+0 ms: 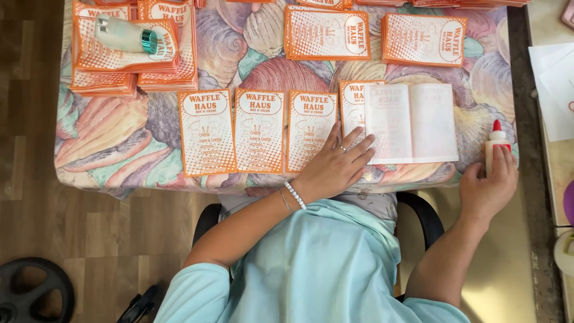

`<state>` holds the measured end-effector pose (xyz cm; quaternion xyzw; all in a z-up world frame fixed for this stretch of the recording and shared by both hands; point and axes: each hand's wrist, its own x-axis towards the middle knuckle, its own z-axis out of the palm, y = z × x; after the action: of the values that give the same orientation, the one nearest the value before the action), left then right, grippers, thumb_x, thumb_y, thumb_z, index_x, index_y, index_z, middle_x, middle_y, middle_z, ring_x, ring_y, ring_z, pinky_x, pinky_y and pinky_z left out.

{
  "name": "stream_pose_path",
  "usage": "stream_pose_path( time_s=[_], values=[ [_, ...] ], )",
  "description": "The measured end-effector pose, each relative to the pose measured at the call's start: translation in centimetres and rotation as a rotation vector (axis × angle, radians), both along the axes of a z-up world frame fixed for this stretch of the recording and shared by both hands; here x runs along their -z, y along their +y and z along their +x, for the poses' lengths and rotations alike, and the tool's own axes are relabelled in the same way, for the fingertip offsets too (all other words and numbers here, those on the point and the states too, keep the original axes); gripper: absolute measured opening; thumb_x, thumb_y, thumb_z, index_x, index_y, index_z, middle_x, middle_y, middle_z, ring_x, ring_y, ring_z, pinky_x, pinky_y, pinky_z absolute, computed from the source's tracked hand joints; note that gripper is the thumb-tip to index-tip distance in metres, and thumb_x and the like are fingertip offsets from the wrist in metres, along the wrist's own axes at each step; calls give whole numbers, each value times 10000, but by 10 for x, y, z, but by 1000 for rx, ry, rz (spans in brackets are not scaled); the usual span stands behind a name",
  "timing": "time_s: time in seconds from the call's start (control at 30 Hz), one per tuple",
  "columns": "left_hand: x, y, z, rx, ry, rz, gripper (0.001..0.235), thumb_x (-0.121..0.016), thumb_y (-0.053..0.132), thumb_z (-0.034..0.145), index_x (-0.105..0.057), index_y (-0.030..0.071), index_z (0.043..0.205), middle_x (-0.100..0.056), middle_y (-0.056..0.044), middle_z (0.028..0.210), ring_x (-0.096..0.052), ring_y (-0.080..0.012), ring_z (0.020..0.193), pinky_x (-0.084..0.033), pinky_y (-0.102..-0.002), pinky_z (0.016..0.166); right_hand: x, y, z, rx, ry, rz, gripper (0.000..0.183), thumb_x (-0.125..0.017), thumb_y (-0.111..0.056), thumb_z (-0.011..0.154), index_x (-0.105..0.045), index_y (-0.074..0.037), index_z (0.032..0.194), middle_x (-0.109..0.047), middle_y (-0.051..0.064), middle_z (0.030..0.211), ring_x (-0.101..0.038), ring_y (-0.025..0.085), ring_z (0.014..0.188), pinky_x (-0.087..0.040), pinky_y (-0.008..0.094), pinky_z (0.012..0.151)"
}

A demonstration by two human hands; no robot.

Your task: Applying glue to the edges of paper bags and folding them to complete the assembly.

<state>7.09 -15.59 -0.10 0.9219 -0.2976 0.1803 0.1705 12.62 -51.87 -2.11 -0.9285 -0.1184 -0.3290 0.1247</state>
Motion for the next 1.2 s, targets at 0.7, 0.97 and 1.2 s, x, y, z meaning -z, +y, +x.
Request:
stream_pose_path(
  time_s=[0.7, 0.97, 1.2],
  values=[
    [2, 4, -2, 79, -11, 96, 323, -656, 323, 912, -638, 125, 1167, -587, -102, 1427, -487, -350, 1375, -272, -697, 1181, -70, -9, -6, -112, -252, 855, 295, -958, 214, 913, -714, 148, 1066, -786, 295, 1082, -807, 357, 989, -731, 487, 776],
    [4, 4, -1, 91, -11, 104, 442, -619, 335, 933, -621, 93, 1303, -590, -101, 1418, -483, -323, 1354, -288, -682, 1174, -76, 77, -25, -282, -114, 919, 246, -686, -225, 1115, -621, 10, 1148, -662, 194, 1073, -657, 297, 944, -598, 450, 811],
    [21, 1, 0, 147, 45, -22, 387, -514, 205, 966, -620, 56, 1307, -584, -189, 1411, -427, -387, 1426, -179, -739, 1179, -52, 166, -43, -527, 258, 1074, 358, -560, -236, 1090, -496, 25, 1328, -642, 215, 1194, -632, 303, 1197, -535, 517, 1072]
  ],
)
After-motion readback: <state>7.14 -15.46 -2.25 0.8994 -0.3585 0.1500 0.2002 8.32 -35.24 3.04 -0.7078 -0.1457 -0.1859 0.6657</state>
